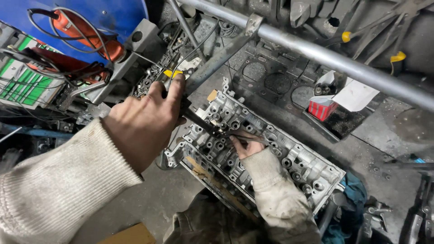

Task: The person uses a pneumatic impact wrench and a pair of pliers to work on an engine cylinder head placed on a workbench. They repeatedly use the impact wrench to remove bolts and the pliers to extract small components from the head's ports.

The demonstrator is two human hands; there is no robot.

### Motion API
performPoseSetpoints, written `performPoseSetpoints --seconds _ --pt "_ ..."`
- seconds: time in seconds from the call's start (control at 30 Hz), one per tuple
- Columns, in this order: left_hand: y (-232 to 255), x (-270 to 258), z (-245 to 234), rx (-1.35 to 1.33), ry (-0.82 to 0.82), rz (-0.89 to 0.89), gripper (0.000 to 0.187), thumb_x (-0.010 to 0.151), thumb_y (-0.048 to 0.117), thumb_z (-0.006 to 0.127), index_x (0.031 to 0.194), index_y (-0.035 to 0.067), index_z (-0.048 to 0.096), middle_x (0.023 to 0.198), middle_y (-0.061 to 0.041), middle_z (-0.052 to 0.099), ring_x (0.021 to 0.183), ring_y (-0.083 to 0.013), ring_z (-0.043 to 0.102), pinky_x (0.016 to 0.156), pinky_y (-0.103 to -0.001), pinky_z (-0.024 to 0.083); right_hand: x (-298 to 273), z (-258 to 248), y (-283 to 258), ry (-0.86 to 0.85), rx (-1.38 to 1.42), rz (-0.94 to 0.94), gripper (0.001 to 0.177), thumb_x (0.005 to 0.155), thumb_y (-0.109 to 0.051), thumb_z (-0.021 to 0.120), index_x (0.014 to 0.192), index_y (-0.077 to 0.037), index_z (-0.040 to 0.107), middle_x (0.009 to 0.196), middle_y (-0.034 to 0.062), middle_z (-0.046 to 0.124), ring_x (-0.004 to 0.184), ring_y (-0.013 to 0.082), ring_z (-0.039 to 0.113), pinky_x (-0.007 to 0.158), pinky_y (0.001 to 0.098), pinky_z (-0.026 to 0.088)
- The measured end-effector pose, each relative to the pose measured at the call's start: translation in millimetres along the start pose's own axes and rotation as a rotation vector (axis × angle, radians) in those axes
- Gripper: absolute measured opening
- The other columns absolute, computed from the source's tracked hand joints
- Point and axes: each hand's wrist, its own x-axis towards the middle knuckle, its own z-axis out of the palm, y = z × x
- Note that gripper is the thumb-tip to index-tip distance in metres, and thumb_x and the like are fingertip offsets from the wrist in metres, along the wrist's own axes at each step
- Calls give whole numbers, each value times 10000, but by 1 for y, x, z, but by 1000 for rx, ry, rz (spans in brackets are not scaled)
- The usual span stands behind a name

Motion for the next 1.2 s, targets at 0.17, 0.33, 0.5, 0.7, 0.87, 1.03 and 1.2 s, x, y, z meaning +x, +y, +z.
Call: performPoseSetpoints --seconds 0.17,0.33,0.5,0.7,0.87,1.03,1.2 --pt "-1 -1 8 -38 62 -27 550 1006 70 430 1554 22 401 1158 -272 648 452 -183 618 342 -335 532 -3 4 -4 31 -99 25 183 946 -117 692 1114 -85 757 1029 103 799 872 202 792 788 339 652" --pt "1 -5 2 -49 108 -31 520 1019 80 444 1533 15 404 1144 -264 647 486 -207 635 392 -349 543 -3 7 -5 30 -162 -59 173 935 -113 712 1096 -72 759 997 114 794 840 208 774 707 354 629" --pt "-2 0 -6 -108 -110 -51 570 1011 99 425 1562 9 310 1150 -286 614 508 -231 672 422 -361 583 -7 -3 -8 66 -165 -404 214 934 -97 685 1134 -71 757 1008 118 781 862 200 762 747 297 617" --pt "-7 -2 -16 -83 -54 -45 586 975 121 454 1543 9 361 1176 -315 613 537 -245 671 411 -357 566 64 -34 -102 137 -137 325 329 1051 -389 529 1115 -108 690 846 64 731 613 174 667 583 363 557" --pt "-5 -4 5 -43 167 -30 553 997 255 471 1494 15 472 1155 -279 658 510 -214 633 406 -349 532 186 32 2 -433 -264 -213 371 1016 -395 541 936 -65 692 771 143 697 675 235 655 646 384 531" --pt "3 -9 16 -54 171 -70 477 1024 97 477 1497 51 516 1178 -239 670 483 -192 601 360 -344 498 167 47 6 -258 -278 -151 378 992 -426 638 875 -76 716 784 119 736 712 265 688 670 399 542" --pt "-7 4 -16 145 24 31 534 1032 131 434 1559 50 403 1148 -283 667 404 -114 591 288 -270 482 124 8 -19 -121 -622 -308 448 1049 -486 599 945 -64 706 812 116 700 697 231 640 657 402 529"
